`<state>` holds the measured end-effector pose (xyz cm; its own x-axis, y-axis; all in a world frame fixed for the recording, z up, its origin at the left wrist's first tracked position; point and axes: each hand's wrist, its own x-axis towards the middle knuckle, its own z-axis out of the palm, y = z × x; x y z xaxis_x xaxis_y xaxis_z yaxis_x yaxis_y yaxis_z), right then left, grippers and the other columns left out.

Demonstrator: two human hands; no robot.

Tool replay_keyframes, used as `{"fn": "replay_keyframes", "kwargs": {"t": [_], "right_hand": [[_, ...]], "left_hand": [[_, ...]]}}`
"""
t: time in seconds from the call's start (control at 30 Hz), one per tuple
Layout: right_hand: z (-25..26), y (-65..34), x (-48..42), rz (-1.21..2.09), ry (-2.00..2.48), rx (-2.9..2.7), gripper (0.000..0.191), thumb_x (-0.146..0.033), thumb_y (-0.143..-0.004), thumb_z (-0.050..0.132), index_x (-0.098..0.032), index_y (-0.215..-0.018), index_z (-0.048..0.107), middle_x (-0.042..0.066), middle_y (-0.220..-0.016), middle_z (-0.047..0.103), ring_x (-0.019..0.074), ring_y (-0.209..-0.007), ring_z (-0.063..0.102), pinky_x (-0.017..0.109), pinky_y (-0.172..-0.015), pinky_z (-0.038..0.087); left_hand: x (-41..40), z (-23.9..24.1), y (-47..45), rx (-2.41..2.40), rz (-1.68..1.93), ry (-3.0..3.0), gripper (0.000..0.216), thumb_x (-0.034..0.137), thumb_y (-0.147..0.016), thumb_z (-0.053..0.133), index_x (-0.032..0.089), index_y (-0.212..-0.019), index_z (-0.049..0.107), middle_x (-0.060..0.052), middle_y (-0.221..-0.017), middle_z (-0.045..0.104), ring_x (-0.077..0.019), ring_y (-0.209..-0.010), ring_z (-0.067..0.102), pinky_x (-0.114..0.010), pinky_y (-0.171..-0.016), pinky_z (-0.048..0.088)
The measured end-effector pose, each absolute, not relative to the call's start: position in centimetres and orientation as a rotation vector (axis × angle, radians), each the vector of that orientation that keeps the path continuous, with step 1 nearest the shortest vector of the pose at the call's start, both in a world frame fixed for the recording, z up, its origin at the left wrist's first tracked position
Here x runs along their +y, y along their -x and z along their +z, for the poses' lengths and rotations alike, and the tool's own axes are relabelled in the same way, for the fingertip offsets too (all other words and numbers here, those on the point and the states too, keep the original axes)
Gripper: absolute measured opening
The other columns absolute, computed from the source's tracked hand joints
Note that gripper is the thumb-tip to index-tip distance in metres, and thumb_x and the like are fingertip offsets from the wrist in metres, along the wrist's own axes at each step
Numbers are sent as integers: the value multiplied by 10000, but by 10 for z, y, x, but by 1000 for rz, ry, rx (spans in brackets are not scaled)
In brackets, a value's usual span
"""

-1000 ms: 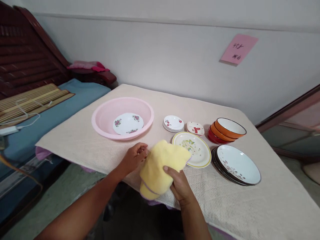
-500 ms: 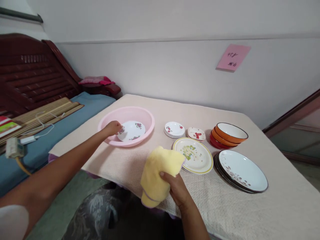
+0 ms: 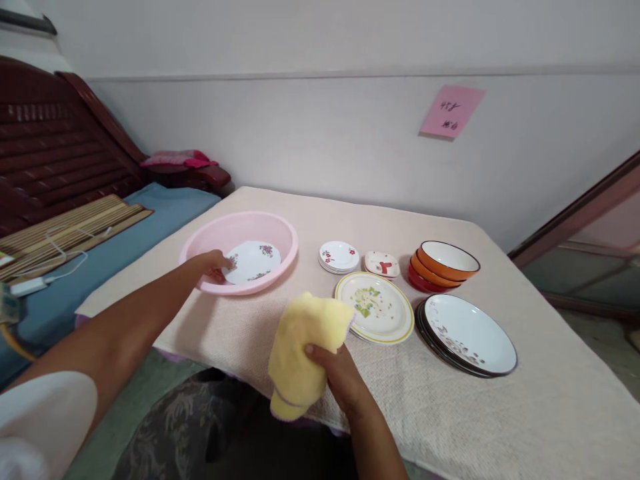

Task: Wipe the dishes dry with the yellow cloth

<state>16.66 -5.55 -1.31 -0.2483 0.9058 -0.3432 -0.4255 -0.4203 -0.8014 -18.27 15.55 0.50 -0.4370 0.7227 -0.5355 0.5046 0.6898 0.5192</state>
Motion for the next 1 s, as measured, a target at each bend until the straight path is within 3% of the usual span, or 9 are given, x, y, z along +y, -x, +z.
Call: {"fn": "replay_keyframes", "kwargs": {"t": [0.47,0.7,1.0], "right_hand": [[-13,-166,-56,1831,1019,-728,665,-310,-613,753,-164,-1223,534,110,-995,708,308,-1004,627,483,-934,434],[-14,-163,-57,1825,1031,-776,636,-323,-612,739,-153,-1197,555,114,-984,709,319,-1000,627,486,-917,446],[-9,-165,-58,1823,1018,-742,718,-313,-619,738,-177,-1277,484,116,-1016,700,321,-977,634,483,-874,471]], "left_hand": [[152,18,176,1807,1007,-864,264,123,-665,714,64,-898,604,-103,-711,648,-215,-693,655,-330,-620,553],[140,29,178,2016,1327,-1069,285,146,-678,636,152,-919,484,-57,-815,566,-182,-700,599,-287,-564,499],[113,64,176,2403,1437,-1709,188,247,-744,551,221,-883,426,22,-655,433,-184,-637,507,-294,-636,385]]}}
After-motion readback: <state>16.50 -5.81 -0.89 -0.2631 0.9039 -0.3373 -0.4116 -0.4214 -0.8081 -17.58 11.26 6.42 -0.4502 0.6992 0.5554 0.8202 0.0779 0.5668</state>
